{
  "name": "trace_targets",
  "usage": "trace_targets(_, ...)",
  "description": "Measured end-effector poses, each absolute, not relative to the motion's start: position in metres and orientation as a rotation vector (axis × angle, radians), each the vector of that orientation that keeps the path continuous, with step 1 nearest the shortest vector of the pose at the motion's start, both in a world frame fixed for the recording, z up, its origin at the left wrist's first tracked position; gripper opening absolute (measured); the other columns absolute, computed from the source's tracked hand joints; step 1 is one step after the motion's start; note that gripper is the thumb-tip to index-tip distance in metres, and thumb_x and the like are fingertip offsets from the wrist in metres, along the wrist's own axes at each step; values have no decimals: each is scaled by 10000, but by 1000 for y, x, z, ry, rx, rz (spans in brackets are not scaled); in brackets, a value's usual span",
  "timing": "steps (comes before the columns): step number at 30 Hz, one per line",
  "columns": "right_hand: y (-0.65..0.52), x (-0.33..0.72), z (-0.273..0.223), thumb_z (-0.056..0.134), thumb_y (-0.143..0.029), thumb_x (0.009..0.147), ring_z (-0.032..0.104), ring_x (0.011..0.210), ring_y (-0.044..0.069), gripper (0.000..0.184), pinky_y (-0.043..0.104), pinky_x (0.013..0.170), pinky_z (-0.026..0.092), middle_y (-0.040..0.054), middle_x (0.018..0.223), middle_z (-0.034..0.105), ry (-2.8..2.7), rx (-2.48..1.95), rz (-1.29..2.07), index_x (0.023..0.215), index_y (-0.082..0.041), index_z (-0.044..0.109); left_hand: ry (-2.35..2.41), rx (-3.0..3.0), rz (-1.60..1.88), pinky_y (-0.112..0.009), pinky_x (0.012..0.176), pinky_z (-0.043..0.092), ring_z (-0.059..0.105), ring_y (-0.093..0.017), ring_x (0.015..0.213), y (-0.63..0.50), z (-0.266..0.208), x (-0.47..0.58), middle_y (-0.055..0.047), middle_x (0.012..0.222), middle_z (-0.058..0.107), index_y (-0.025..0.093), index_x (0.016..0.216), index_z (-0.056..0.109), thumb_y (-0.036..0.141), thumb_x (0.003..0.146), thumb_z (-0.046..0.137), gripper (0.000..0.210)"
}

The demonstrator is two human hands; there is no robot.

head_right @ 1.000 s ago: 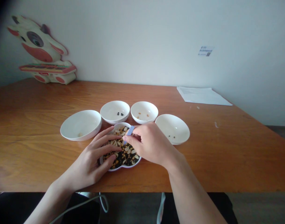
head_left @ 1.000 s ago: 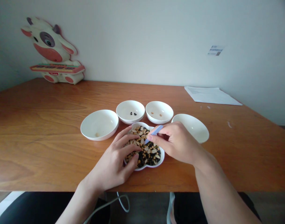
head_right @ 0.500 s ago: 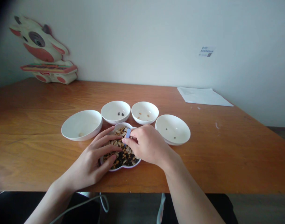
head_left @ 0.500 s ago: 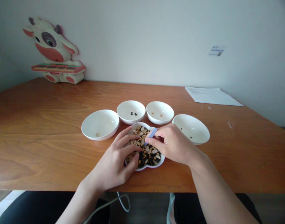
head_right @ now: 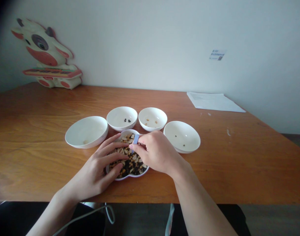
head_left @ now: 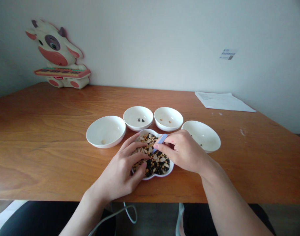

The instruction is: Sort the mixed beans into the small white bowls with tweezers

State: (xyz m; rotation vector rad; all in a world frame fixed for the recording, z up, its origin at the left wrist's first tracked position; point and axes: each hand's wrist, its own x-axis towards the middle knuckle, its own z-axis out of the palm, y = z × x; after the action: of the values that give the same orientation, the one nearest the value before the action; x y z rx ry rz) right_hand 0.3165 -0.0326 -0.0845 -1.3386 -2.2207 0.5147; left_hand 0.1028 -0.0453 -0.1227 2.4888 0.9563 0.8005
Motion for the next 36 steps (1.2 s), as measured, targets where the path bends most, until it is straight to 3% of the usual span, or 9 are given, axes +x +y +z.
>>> trace_targets(8,-39,344,-65,578,-380,897,366,473,81,424,257,477,237,-30,478,447,-2053,-1427,339,539,-154,560,945,2506,795,-542,1144,369,323,-304,1414,-46,-123,101,-79,1311,583,207,1023,691,161,893,511,226)
trace_targets(17,-43,403,-50,577,-404,856,266,473,93,511,281,474,184,-37,499,263,-1759,-1679,-15,490,-204,282,939,2541,756,-581,1130,366,296,-323,1427,-43,-125,101,-76,1327,575,220,1046,683,179,892,523,225)
trace_targets(22,-41,423,-59,580,-397,841,271,456,100,506,292,476,198,-36,471,270,-1751,-1772,-118,473,-207,290,938,2535,783,-597,1127,369,314,-342,1420,-43,-125,102,-70,1325,588,226,1023,698,189,878,546,213)
trace_targets(26,-38,432,-66,588,-383,825,322,439,104,464,295,490,233,-29,443,355,-1783,-1842,-169,458,-202,369,965,2399,868,-586,1138,366,351,-313,1416,-44,-127,103,-62,1291,627,233,1040,695,233,898,576,185)
trace_targets(32,-36,441,-70,582,-444,835,358,442,112,472,296,494,234,-18,449,409,-1804,-1886,-129,463,-200,423,1037,1935,1084,-533,1108,435,574,-273,1251,-50,-124,95,-42,1184,703,223,937,697,312,908,621,121)
trace_targets(36,-39,435,-66,581,-429,833,291,439,104,506,300,481,207,-34,437,318,-1759,-1848,-158,443,-208,346,1138,1748,1265,-495,1080,483,658,-255,1127,-62,-110,86,-18,1093,738,237,927,712,321,906,627,121)
